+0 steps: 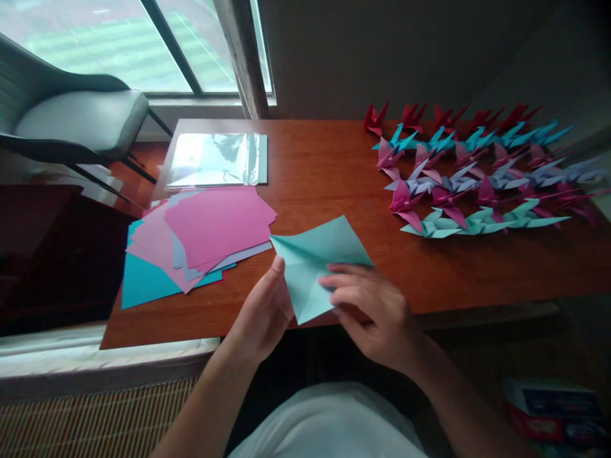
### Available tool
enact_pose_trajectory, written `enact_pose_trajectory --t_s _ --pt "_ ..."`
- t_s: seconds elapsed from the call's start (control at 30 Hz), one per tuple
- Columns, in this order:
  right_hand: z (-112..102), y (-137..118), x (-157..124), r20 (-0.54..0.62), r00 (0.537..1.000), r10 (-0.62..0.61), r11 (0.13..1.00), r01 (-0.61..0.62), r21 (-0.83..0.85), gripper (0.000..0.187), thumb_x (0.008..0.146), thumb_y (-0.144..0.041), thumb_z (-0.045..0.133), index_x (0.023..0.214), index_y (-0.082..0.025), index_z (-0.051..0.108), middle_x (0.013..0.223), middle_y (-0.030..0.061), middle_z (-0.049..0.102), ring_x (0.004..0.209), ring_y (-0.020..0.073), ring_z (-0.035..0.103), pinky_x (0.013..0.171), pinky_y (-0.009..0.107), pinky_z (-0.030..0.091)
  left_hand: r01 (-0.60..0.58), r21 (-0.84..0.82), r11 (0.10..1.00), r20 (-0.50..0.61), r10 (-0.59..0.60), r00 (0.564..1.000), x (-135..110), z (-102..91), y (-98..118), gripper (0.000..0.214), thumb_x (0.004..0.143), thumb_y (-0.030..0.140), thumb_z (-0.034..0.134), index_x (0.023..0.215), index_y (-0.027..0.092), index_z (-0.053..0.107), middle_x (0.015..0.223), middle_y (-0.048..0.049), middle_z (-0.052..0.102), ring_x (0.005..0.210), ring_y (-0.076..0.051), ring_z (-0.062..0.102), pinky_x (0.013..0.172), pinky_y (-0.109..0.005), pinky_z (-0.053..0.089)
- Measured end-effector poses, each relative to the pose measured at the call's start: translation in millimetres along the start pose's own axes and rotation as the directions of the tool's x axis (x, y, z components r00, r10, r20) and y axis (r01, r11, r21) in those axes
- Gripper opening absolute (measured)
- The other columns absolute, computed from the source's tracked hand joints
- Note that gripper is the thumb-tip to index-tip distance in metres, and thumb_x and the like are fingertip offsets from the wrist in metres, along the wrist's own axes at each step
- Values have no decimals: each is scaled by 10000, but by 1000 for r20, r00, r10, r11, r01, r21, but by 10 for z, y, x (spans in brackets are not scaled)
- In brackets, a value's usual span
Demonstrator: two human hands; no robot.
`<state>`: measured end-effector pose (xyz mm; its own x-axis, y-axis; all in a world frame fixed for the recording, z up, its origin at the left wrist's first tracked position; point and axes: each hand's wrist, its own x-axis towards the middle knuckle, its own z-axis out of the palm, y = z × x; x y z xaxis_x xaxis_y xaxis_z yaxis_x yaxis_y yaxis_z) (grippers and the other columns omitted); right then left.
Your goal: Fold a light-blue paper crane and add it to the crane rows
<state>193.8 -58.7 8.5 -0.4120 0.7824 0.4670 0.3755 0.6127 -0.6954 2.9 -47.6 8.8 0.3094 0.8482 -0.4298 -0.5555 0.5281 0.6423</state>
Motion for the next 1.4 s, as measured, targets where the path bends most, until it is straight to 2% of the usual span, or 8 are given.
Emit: enact_pose_trajectory --t_s 0.13,0.33,0.5,0.73,0.87,0.93,1.2,1.4 --pt "-9 24 -34 46 998 35 999 -36 12 247 905 -223 689 1144 -199 629 1233 113 723 1191 242 661 1033 412 541 -5 67 998 -100 11 995 27 -8 -9 349 802 353 809 1084 160 737 1085 -93 772 1078 -284 708 934 -352 561" --pt "-67 156 18 -278 937 210 954 -259 -149 364 913 -267 691 1267 -252 608 1224 91 708 1112 238 675 939 395 568 -60 118 991 -186 81 979 46 -72 -69 299 750 292 835 999 159 734 1038 -80 774 982 -263 721 856 -364 592" --pt "-86 238 98 -338 886 318 923 -371 -105 553 885 -375 723 1388 -265 521 1353 124 601 1154 266 625 930 433 555 -70 274 959 -176 121 977 66 -110 -104 295 772 296 816 1024 164 735 997 -73 768 967 -251 707 871 -387 586" --pt "-173 299 103 -369 830 418 901 -431 51 459 897 -387 700 1325 -279 575 1283 86 665 926 200 644 770 342 555 -145 581 801 21 163 986 21 -95 29 265 862 379 726 1006 160 766 889 -63 743 759 -200 662 644 -298 584" --pt "-294 288 100 -307 830 465 882 -465 80 228 911 -371 691 1112 -265 715 942 24 742 674 144 616 587 273 505 -264 736 624 166 212 963 0 -92 135 230 928 335 646 1045 185 775 839 -40 745 665 -162 639 600 -255 540" --pt "-373 251 113 -253 852 458 885 -463 43 142 920 -341 685 1014 -266 759 821 5 742 619 137 615 540 267 483 -328 799 504 214 273 938 -10 -83 187 189 934 277 637 1026 197 781 876 -38 770 715 -172 679 665 -260 552" --pt "-548 168 133 -132 912 388 908 -354 224 116 917 -242 689 978 -295 773 1018 11 806 923 225 769 788 345 635 -517 846 131 403 476 782 -95 -81 330 285 913 163 637 1150 256 765 1168 -37 776 1059 -232 743 936 -324 596" --pt "-584 227 49 -82 955 287 944 -266 197 210 926 -162 652 1027 -313 756 1088 0 796 982 206 767 863 334 625 -646 755 -115 599 521 608 -89 -213 290 380 977 162 550 1307 291 687 1304 -24 719 1214 -233 678 1064 -366 548"
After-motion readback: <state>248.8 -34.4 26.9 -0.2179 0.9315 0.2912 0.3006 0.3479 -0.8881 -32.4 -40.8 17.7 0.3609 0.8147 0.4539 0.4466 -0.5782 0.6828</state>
